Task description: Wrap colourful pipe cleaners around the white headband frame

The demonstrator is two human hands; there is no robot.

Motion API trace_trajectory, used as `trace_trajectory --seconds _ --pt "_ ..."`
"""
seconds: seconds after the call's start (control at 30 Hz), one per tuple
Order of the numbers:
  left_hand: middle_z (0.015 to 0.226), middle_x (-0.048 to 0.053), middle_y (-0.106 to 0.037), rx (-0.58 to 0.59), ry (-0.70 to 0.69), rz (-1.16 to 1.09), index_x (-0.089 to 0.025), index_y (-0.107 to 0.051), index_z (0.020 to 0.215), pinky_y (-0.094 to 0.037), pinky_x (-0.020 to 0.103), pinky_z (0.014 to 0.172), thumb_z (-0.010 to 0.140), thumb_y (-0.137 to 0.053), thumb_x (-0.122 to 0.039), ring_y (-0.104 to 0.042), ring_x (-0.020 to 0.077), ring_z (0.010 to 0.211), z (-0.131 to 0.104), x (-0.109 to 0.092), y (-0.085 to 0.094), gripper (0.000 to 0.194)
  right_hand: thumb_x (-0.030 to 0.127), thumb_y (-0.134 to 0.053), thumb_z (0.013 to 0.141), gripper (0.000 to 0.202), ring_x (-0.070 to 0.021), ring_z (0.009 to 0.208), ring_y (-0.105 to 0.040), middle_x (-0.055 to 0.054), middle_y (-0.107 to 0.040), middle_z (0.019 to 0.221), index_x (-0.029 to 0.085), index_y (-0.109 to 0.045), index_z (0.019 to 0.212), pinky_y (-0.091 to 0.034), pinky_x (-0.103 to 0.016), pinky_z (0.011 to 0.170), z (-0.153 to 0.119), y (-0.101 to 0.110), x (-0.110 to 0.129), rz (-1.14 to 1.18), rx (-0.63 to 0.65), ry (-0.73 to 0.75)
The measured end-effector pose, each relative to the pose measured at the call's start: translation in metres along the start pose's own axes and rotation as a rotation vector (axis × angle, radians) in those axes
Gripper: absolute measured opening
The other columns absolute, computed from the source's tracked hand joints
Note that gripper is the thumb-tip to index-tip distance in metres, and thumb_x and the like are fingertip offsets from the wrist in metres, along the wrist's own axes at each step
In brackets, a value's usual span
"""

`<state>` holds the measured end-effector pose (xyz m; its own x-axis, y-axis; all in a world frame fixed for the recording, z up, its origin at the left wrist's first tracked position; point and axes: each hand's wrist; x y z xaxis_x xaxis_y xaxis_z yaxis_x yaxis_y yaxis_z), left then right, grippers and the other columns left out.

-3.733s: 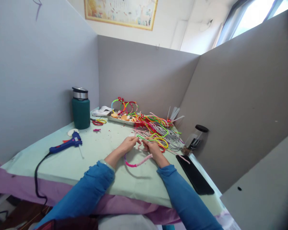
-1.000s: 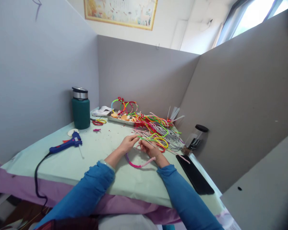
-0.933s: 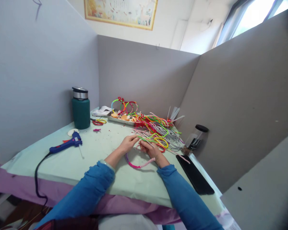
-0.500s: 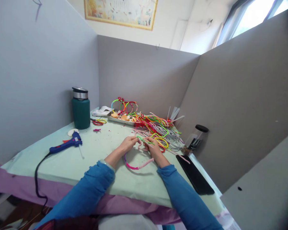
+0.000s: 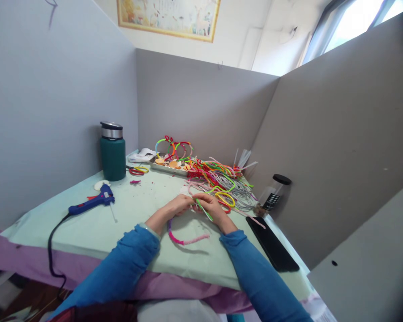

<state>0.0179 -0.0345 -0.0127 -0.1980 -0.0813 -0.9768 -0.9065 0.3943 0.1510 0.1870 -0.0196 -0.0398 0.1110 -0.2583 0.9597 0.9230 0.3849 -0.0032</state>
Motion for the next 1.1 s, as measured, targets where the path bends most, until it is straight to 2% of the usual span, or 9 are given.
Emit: trace_trajectory --seconds 0.13,0.3,0.43,0.57,0.7,0.9,1.1 --pt "0.047 -0.010 -0.023 0.049 -0.009 0.008 -0.014 -0.058 0.067 -0.008 0.023 0.038 0.069 -0.060 -0.047 -0.016 0.0039 0.037 0.000 0.001 0.000 0.033 0.039 -0.074 0.070 0.025 -0.0135 0.056 -0.054 0.001 -0.061 0.065 0.020 -0.068 0.085 -0.042 -0.026 0.055 0.002 -0.001 -0.004 0.050 -0.003 0.018" --pt "0.050 -0.011 -0.022 0.148 -0.029 -0.022 -0.012 -0.062 0.074 -0.007 0.023 0.039 0.069 -0.059 -0.050 -0.015 0.0039 0.038 0.000 0.001 0.001 0.038 0.050 -0.067 0.074 0.033 -0.0099 0.047 -0.043 0.003 -0.049 0.053 0.017 -0.064 0.074 -0.035 -0.024 0.047 0.005 -0.002 -0.006 0.030 -0.122 0.039" --pt "0.050 -0.010 -0.024 0.136 -0.041 -0.076 -0.014 -0.056 0.069 -0.007 0.024 0.040 0.070 -0.056 -0.052 -0.015 0.0038 0.039 0.000 0.001 0.001 0.038 0.053 -0.068 0.071 0.038 -0.0086 0.046 -0.038 0.003 -0.047 0.052 0.016 -0.060 0.067 -0.029 -0.022 0.043 0.007 -0.002 -0.004 0.033 -0.186 0.016" --pt "0.049 -0.010 -0.024 0.136 -0.071 -0.122 -0.014 -0.057 0.073 -0.006 0.024 0.040 0.074 -0.051 -0.049 -0.013 0.0044 0.038 0.002 0.001 0.002 0.035 0.051 -0.072 0.067 0.038 -0.0086 0.047 -0.039 0.004 -0.046 0.053 0.017 -0.056 0.066 -0.030 -0.021 0.042 0.008 -0.003 -0.004 0.060 -0.213 -0.008" --pt "0.050 -0.010 -0.023 0.096 -0.120 -0.153 -0.015 -0.055 0.075 -0.005 0.024 0.039 0.076 -0.051 -0.046 -0.013 0.0044 0.038 0.002 0.000 0.001 0.032 0.050 -0.071 0.068 0.036 -0.0083 0.044 -0.036 0.005 -0.045 0.051 0.018 -0.056 0.068 -0.032 -0.021 0.041 0.008 -0.003 -0.004 0.038 -0.222 -0.014" --pt "0.050 -0.011 -0.026 0.012 -0.155 -0.289 -0.021 -0.040 0.076 -0.005 0.021 0.039 0.075 -0.057 -0.041 -0.015 0.0039 0.036 -0.001 -0.005 0.001 0.027 0.048 -0.073 0.066 0.033 -0.0079 0.042 -0.033 0.008 -0.040 0.047 0.019 -0.058 0.071 -0.029 -0.022 0.041 0.006 -0.003 -0.003 0.004 -0.269 0.030" --pt "0.049 -0.011 -0.027 -0.093 -0.236 -0.282 -0.021 -0.045 0.084 -0.007 0.020 0.039 0.072 -0.063 -0.041 -0.018 0.0039 0.037 -0.003 -0.007 0.001 0.030 0.048 -0.068 0.073 0.029 -0.0103 0.048 -0.039 0.004 -0.045 0.053 0.019 -0.062 0.072 -0.032 -0.024 0.045 -0.004 -0.006 0.010 -0.155 -0.200 0.058"
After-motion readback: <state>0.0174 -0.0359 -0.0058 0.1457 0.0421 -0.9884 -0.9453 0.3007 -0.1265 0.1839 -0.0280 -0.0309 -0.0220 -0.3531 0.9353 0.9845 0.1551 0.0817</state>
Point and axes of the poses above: each hand's wrist, its own z-axis towards the middle knuckle, its own y-axis out of the back of the hand, x = y × z
